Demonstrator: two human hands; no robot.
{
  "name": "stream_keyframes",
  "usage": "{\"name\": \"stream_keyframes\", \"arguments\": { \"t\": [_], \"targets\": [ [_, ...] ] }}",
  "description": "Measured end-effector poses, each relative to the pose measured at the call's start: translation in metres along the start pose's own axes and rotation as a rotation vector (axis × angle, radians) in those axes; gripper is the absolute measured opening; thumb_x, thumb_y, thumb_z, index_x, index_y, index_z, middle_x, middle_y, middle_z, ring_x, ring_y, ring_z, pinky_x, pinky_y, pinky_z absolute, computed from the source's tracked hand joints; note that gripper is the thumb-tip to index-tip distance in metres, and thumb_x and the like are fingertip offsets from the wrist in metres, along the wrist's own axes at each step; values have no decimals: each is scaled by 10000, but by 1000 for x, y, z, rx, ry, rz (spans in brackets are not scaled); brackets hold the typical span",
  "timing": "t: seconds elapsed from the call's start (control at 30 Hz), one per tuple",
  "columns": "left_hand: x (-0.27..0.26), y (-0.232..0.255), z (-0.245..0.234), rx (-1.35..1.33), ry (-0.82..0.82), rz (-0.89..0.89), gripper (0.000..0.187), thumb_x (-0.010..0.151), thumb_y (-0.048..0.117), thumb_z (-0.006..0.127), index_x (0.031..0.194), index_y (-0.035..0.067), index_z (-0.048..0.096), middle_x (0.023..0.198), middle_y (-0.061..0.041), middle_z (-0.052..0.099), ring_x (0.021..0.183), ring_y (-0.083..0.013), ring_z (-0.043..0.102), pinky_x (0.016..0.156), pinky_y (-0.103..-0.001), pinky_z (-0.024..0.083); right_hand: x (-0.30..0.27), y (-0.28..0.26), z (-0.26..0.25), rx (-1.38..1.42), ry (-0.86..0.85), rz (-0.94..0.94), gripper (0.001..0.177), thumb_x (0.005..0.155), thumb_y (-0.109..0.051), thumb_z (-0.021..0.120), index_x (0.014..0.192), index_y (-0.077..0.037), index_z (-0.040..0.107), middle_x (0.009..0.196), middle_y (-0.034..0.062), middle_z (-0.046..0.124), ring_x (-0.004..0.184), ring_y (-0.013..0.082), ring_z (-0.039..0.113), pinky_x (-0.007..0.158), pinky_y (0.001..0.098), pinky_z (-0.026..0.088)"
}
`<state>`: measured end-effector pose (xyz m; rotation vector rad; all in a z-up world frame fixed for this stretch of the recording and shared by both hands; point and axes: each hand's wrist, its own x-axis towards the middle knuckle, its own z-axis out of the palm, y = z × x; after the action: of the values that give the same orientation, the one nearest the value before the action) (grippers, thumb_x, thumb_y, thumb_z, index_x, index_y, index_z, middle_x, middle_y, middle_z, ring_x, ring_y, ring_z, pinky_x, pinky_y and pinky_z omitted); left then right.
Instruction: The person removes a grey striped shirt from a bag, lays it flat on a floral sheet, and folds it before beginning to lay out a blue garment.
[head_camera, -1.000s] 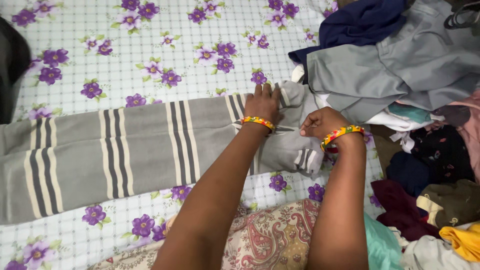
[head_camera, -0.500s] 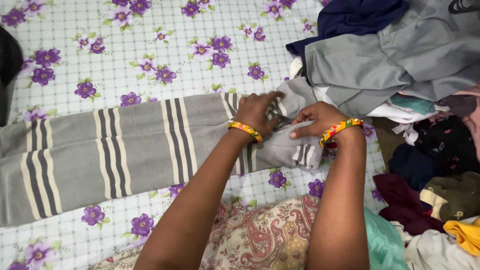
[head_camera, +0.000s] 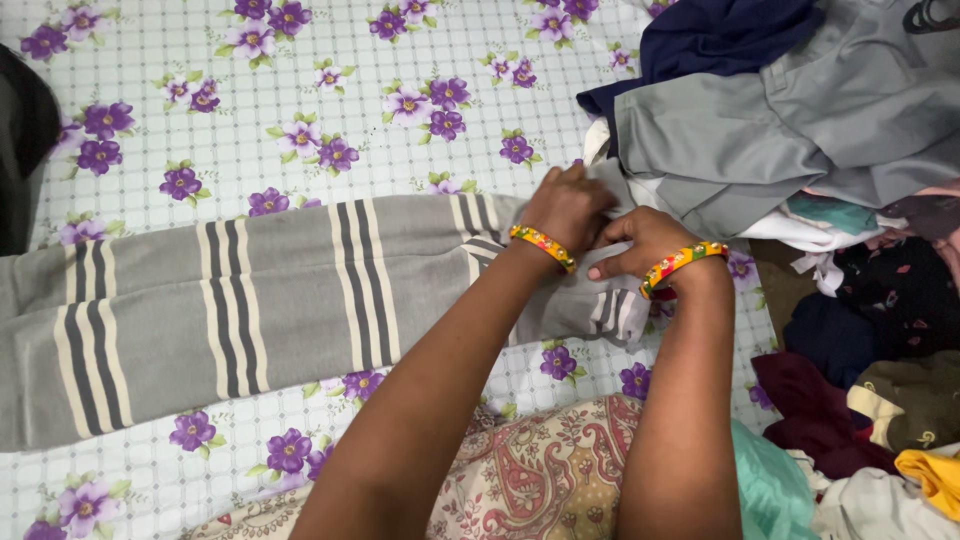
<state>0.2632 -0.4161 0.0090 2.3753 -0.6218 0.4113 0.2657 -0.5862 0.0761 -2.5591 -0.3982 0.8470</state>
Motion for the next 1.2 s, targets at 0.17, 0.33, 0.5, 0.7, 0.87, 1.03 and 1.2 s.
{"name": "stream_keyframes", "arguments": {
  "t": [0.17, 0.33, 0.5, 0.7, 0.87, 1.03, 1.2],
  "targets": [
    [-6, 0, -11, 109, -247, -158, 549, 781, 331, 746, 1306, 354, 589, 1423, 12, 572, 1395, -246, 420, 1161, -569, 251, -1, 0, 2, 12, 25, 59, 520, 633, -276, 924, 1069, -32, 783, 1004, 143, 803, 923, 238, 764, 851, 352, 557],
    [-11, -7, 2, 178, -313, -134, 834, 839, 342, 694, 1532, 432, 239, 1706, -31, 224, 1562, -325, 143, 1114, -665, 107, -2, -3, 2, 31, 30, 26, 498, 647, -267, 914, 1068, -40, 777, 998, 129, 803, 936, 227, 762, 856, 344, 554],
    [6, -24, -10, 122, -234, -102, 297, 930, 267, 642, 1221, 294, 696, 1386, 8, 633, 1423, -268, 430, 1143, -626, 284, -6, -7, -5, 88, 154, -177, 288, 798, -223, 824, 1025, -60, 754, 919, 133, 780, 873, 211, 717, 830, 345, 528],
    [-72, -24, -70, -102, 305, -165, 147, 909, 70, 732, 1047, 106, 766, 999, -92, 751, 957, -284, 679, 902, -432, 512, 2, -10, 4, 122, 482, 126, 285, 849, -206, 811, 1108, -99, 761, 944, 151, 766, 870, 292, 696, 829, 396, 527],
    [-166, -55, -129, 244, 159, -258, 249, 793, 173, 816, 1026, 99, 773, 1014, -101, 737, 960, -325, 651, 836, -481, 491, 15, 9, 11, 118, 345, 88, 437, 738, -289, 883, 1116, -116, 752, 1058, 137, 754, 1003, 279, 718, 874, 400, 532],
    [-192, -70, -148, 156, 105, -372, 331, 742, 182, 859, 1055, 113, 777, 993, -102, 710, 955, -332, 650, 859, -484, 491, 28, 17, 19, 2, 166, -35, 518, 659, -307, 933, 1113, -117, 768, 1134, 161, 720, 1076, 304, 676, 911, 391, 515],
    [-139, -57, -105, -36, 112, -73, 512, 732, 106, 824, 1234, 82, 722, 1211, -100, 687, 1121, -320, 606, 968, -443, 500, 25, 13, 12, 63, 83, 109, 473, 687, -266, 899, 1075, -34, 759, 1000, 151, 785, 929, 262, 725, 855, 380, 544]
  ]
}}
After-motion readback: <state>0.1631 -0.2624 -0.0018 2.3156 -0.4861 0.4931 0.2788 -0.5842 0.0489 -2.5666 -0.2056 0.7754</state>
